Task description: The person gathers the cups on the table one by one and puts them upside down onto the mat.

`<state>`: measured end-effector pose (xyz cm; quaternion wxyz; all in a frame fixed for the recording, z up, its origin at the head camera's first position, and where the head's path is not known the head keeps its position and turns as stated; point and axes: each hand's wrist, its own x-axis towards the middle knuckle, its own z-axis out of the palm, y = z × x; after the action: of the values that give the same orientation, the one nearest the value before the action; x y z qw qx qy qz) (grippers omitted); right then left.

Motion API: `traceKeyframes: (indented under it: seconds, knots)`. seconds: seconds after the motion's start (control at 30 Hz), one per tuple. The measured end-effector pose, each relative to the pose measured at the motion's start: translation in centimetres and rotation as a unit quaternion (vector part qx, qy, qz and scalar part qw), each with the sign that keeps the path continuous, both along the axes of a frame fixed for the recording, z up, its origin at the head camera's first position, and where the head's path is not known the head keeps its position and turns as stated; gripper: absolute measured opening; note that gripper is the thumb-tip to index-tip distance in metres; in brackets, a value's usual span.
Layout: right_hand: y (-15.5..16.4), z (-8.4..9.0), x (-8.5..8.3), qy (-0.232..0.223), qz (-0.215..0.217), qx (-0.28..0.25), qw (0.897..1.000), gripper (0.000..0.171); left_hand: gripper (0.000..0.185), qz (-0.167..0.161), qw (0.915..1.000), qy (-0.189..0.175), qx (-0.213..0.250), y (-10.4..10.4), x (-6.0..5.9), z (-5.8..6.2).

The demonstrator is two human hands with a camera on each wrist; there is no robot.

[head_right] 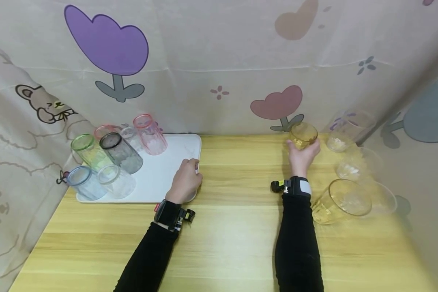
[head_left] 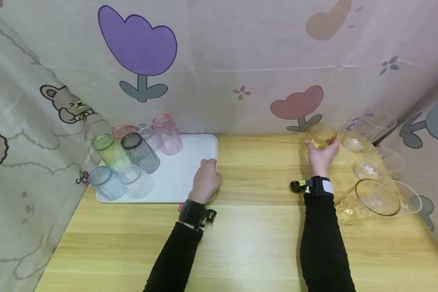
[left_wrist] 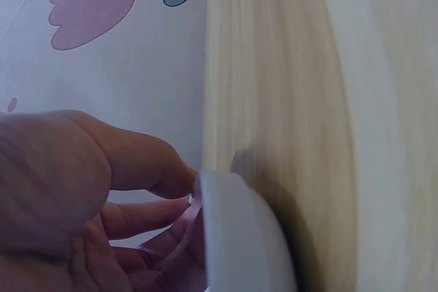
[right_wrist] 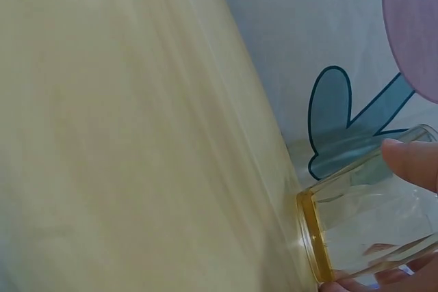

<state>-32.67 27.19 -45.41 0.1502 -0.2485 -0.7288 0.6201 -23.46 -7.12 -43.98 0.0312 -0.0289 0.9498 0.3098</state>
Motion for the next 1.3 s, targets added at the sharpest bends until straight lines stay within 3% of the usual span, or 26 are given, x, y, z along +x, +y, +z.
traceKeyframes:
  seconds: [0.37, 0.6, 0.8, 1.1, 1.3]
  knots:
    - [-1.7, 1.0, 1.2, -0.011, 0.014, -0.052, 0.998, 0.089, 0.050, -0.005, 1.0000, -0.001, 0.003, -0.4, 0.2, 0.2]
    - [-3.0, 2.3, 1.7, 0.046, 0.013, -0.103, 0.993, 0.074, 0.050, 0.000, 0.9999, -0.010, 0.011, -0.4, 0.4, 0.1]
    - [-4.5, 4.1, 2.3, 0.112, 0.010, -0.153, 0.982, 0.051, 0.051, -0.001, 0.9999, -0.010, 0.014, -0.4, 0.5, 0.1]
    - [-7.5, 6.9, 3.5, 0.200, 0.049, -0.226, 0.952, 0.060, 0.049, -0.007, 0.9999, -0.004, 0.014, -0.4, 0.5, 0.3]
    - [-9.3, 7.8, 4.3, 0.220, 0.100, -0.236, 0.941, 0.055, 0.047, -0.013, 0.9998, 0.002, 0.016, -0.3, 0.6, 0.5]
